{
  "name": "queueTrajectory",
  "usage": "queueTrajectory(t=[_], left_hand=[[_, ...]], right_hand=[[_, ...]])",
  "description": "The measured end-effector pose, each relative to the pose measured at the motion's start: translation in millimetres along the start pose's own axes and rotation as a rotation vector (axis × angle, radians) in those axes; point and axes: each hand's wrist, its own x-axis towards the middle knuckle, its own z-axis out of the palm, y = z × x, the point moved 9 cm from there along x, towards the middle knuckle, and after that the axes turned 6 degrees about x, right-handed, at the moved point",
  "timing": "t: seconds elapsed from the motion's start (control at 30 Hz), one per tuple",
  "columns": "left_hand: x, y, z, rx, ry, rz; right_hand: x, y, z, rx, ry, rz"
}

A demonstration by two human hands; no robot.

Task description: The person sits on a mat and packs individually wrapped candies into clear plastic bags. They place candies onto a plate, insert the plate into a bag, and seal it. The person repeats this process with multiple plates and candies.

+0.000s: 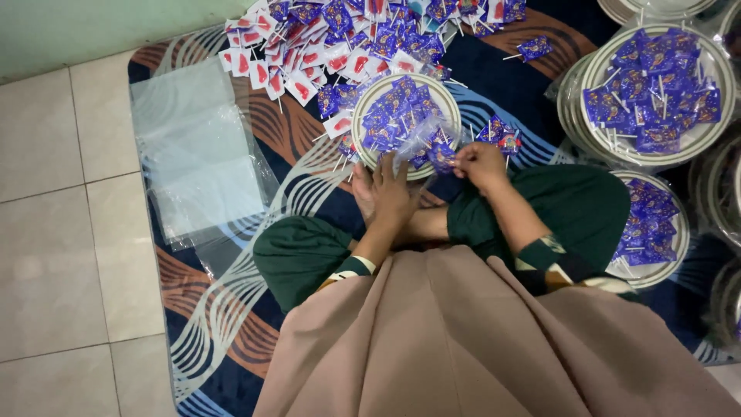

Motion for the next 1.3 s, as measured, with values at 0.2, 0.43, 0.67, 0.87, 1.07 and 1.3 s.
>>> queueTrajectory(t=[0.2,0.43,0.67,0.87,1.07,1.3], left_hand=[[-2.4,-10.5,15.2,-0.144,0.225,0.071],[-9.6,-11.0,0.2,-0.155,0.287,0.122],[-7.9,-13.6,7.5,-0.178,0.266,0.121],[-8.3,-23.6,-6.4,-0.291,0.346,0.188],[17.5,-89.7,25.1,-0.267,0.438,0.123],[28.9,-223.4,18.8,-0.455,0.519,-0.449]], right_hand=[[13.5,-21.9,50.7,0.352,0.082,-0.027],[46.3,-32.0,86.5,-0.300,0.066,-0.183],[35.6,-44.4,84.9,-0.503,-0.093,-0.251],[-10.3,-78.6,51.6,-0.275,-0.317,-0.174],[-22.8,-163.5,-16.3,-0.115,-0.455,-0.193],[39.7,-132.5,-69.7,0.038,-0.073,-0.248]])
